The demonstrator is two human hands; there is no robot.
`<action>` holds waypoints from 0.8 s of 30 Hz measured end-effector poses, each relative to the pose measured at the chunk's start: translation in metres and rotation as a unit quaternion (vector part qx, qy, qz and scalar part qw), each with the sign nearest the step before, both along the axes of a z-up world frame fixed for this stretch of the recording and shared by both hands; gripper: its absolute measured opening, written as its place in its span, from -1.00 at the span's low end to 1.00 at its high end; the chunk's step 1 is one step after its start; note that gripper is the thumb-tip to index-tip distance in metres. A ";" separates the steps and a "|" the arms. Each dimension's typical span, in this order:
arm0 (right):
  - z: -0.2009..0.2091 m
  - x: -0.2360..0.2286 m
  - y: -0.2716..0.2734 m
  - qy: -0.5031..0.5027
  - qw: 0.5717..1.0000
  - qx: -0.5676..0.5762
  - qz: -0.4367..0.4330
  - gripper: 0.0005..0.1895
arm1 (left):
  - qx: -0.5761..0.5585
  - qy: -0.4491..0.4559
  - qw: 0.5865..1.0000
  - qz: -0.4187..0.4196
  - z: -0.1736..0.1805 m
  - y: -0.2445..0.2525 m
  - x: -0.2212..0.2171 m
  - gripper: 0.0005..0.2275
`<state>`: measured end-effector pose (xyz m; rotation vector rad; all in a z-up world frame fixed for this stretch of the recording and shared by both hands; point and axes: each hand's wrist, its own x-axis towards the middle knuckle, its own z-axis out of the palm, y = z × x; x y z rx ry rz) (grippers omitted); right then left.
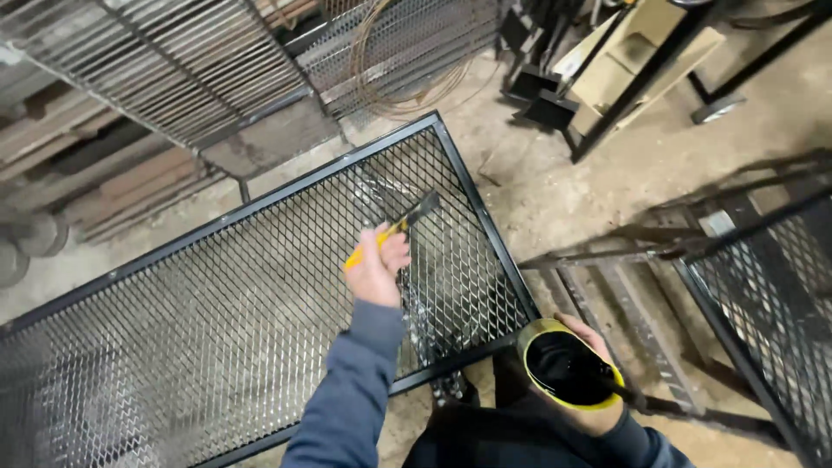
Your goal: Painting a metal mesh frame with black paint using a brush.
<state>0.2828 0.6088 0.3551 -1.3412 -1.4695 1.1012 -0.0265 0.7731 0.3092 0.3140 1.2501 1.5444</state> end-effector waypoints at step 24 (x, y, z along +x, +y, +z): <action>-0.056 0.072 0.120 0.038 0.999 -0.033 0.003 0.07 | 0.042 0.033 0.995 0.088 -0.116 0.191 0.080 -0.64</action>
